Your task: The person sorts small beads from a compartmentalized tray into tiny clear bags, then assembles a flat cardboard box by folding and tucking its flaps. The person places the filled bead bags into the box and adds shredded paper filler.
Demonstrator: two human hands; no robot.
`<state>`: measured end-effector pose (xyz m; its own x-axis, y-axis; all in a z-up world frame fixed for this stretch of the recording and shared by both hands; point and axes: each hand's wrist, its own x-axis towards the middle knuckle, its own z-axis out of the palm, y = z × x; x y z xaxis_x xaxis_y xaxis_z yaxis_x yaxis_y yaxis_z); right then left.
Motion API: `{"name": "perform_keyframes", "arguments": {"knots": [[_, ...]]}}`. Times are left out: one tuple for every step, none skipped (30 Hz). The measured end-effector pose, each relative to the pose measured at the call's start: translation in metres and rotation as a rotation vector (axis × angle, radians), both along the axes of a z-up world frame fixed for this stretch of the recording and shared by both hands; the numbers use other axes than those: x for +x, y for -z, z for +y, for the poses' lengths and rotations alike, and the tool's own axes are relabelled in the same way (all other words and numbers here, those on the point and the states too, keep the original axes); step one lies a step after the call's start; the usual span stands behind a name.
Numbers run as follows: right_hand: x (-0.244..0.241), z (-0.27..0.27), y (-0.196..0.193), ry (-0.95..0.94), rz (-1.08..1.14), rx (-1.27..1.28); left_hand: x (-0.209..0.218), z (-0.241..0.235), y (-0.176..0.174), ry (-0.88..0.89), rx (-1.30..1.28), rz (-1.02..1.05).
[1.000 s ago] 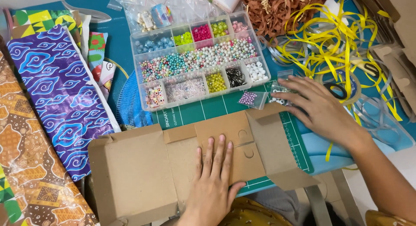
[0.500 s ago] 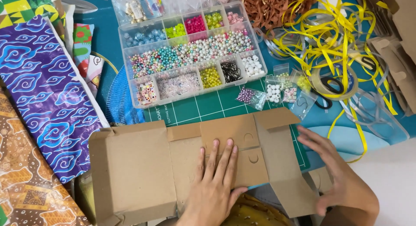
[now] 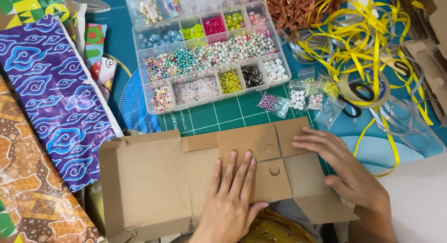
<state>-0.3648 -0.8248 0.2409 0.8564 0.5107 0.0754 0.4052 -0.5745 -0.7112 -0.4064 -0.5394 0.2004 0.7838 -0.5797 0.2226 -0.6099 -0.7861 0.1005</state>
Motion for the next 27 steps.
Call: {"name": "perform_keyframes", "arguments": {"knots": [[0.000, -0.005, 0.006, -0.003, 0.001, 0.000, 0.000, 0.001, 0.000, -0.003, 0.000, 0.001], [-0.001, -0.011, 0.011, -0.044, 0.035, -0.091, 0.000, 0.001, 0.000, 0.004, 0.003, -0.005], [-0.002, -0.017, 0.016, -0.083, 0.070, -0.182, 0.001, 0.001, 0.000, 0.011, 0.007, -0.011], [-0.002, -0.023, 0.013, -0.082, 0.074, -0.182, 0.001, 0.001, -0.001, 0.013, 0.006, -0.007], [-0.003, -0.029, 0.010, -0.154, 0.152, -0.187, 0.002, 0.001, -0.001, 0.012, 0.013, -0.006], [-0.004, -0.035, 0.007, -0.224, 0.230, -0.190, 0.002, 0.001, -0.002, 0.013, 0.022, -0.007], [-0.003, -0.039, 0.005, -0.221, 0.234, -0.188, 0.003, 0.001, -0.003, 0.016, 0.023, -0.004], [-0.002, -0.044, 0.003, -0.252, 0.336, -0.209, 0.004, 0.002, -0.005, 0.018, 0.015, -0.001], [-0.001, -0.048, 0.000, -0.282, 0.439, -0.229, 0.005, 0.002, -0.006, 0.019, 0.008, 0.002], [-0.003, -0.050, 0.001, -0.282, 0.437, -0.231, 0.005, 0.002, -0.006, 0.018, 0.006, 0.000], [-0.005, -0.051, 0.003, -0.263, 0.373, -0.209, 0.006, 0.001, -0.006, 0.015, 0.004, -0.004], [-0.007, -0.052, 0.005, -0.244, 0.310, -0.187, 0.006, 0.001, -0.006, 0.011, 0.002, -0.005], [-0.009, -0.045, 0.007, -0.244, 0.310, -0.188, 0.006, 0.000, -0.004, 0.010, 0.000, -0.005], [-0.010, -0.038, 0.009, -0.073, 0.242, -0.177, 0.006, -0.001, -0.002, 0.009, -0.005, -0.001], [-0.012, -0.031, 0.010, 0.100, 0.175, -0.166, 0.006, -0.002, 0.001, 0.009, -0.011, 0.002], [-0.011, -0.019, 0.008, 0.098, 0.176, -0.167, 0.006, -0.003, 0.001, 0.008, -0.012, 0.004], [-0.011, -0.007, 0.005, 0.262, 0.162, -0.172, 0.006, -0.005, 0.001, 0.005, -0.001, -0.006], [-0.011, 0.005, 0.004, 0.428, 0.149, -0.173, 0.007, -0.005, 0.001, 0.006, 0.012, -0.016], [-0.011, 0.007, 0.010, 0.430, 0.151, -0.171, 0.006, -0.007, 0.001, 0.008, 0.014, -0.015], [-0.011, 0.009, 0.017, 0.472, 0.070, -0.273, 0.006, -0.009, 0.001, -0.008, 0.021, -0.014], [-0.012, 0.011, 0.024, 0.512, -0.012, -0.375, 0.005, -0.011, 0.001, -0.023, 0.027, -0.013], [-0.011, 0.017, 0.021, 0.512, -0.010, -0.373, 0.005, -0.014, 0.002, -0.023, 0.029, -0.012], [-0.010, 0.023, 0.018, 0.536, 0.048, -0.334, 0.004, -0.017, 0.003, -0.037, 0.028, -0.017], [-0.009, 0.028, 0.015, 0.558, 0.107, -0.295, 0.003, -0.019, 0.005, -0.051, 0.025, -0.021], [-0.008, 0.030, 0.016, 0.559, 0.109, -0.295, 0.003, -0.020, 0.005, -0.051, 0.026, -0.019], [-0.005, 0.031, 0.016, 0.467, 0.048, -0.293, 0.003, -0.022, 0.005, -0.057, 0.039, -0.028], [-0.002, 0.033, 0.016, 0.376, -0.013, -0.290, 0.004, -0.023, 0.005, -0.063, 0.052, -0.037]]}}
